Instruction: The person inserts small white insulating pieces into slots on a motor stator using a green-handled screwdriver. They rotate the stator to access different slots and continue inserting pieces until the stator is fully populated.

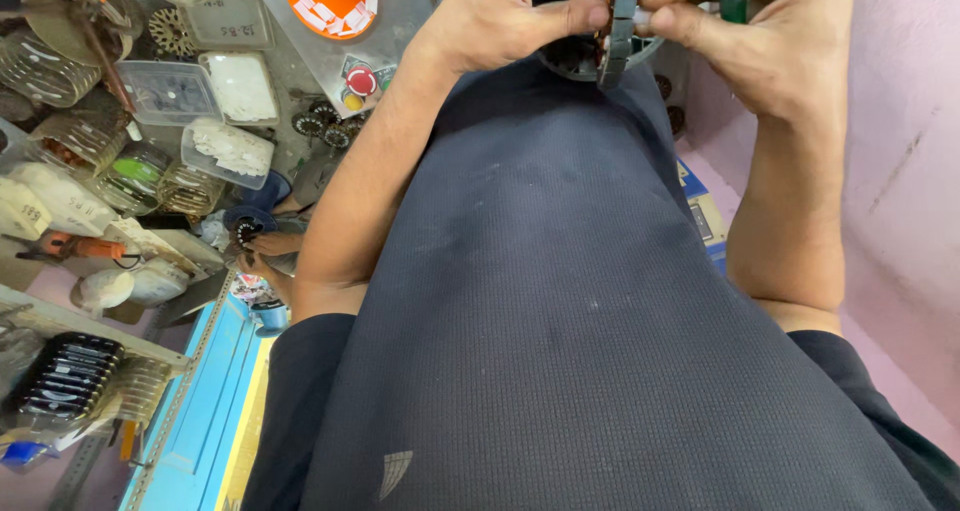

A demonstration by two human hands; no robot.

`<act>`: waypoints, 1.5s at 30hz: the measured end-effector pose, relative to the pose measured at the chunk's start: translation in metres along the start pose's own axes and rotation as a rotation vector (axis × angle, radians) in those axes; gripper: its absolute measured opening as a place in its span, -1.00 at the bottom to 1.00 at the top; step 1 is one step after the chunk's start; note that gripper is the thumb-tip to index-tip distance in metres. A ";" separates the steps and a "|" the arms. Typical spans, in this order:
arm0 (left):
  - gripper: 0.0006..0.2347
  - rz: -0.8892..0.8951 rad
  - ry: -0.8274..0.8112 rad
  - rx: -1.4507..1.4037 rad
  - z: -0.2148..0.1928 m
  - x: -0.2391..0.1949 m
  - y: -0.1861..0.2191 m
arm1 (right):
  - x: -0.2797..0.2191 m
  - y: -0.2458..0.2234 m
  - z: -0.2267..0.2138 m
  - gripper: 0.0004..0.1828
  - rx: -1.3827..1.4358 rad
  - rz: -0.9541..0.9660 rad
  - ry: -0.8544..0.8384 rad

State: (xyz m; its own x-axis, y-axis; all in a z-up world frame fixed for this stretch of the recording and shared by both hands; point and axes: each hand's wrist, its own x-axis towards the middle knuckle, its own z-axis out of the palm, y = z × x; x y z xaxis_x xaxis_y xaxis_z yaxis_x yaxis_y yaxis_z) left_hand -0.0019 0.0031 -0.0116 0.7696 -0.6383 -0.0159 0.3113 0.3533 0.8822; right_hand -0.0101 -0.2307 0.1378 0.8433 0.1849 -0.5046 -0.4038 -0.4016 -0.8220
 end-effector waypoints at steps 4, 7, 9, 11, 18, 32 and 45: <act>-0.75 -0.116 -0.010 0.056 -0.002 0.002 -0.004 | 0.016 0.005 -0.006 -0.90 0.065 0.201 -0.018; -0.76 -0.035 -0.034 0.086 0.000 0.003 -0.009 | 0.023 0.009 -0.008 -0.90 0.114 0.259 -0.069; -0.72 0.012 -0.015 0.060 0.003 0.002 -0.011 | 0.024 0.009 -0.008 -0.85 0.209 0.211 -0.090; -0.69 0.023 -0.013 0.047 0.006 0.002 -0.011 | 0.023 0.007 -0.004 -0.82 0.252 0.143 -0.103; -0.62 0.071 -0.091 0.063 0.008 0.005 0.024 | 0.019 -0.022 0.000 -0.77 0.105 0.087 -0.057; -0.66 -0.061 0.158 0.306 0.030 0.015 0.056 | 0.011 -0.005 0.008 -0.78 0.190 -0.026 -0.015; -0.08 0.309 0.064 0.770 0.045 -0.003 0.025 | -0.044 0.018 0.001 -0.45 0.926 -0.010 0.599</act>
State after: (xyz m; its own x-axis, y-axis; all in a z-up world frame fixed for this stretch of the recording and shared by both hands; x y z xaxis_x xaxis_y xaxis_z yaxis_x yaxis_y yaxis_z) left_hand -0.0215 -0.0171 0.0323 0.7951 -0.5414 0.2733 -0.3695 -0.0751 0.9262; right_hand -0.0547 -0.2452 0.1453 0.7824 -0.3808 -0.4927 -0.2940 0.4716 -0.8314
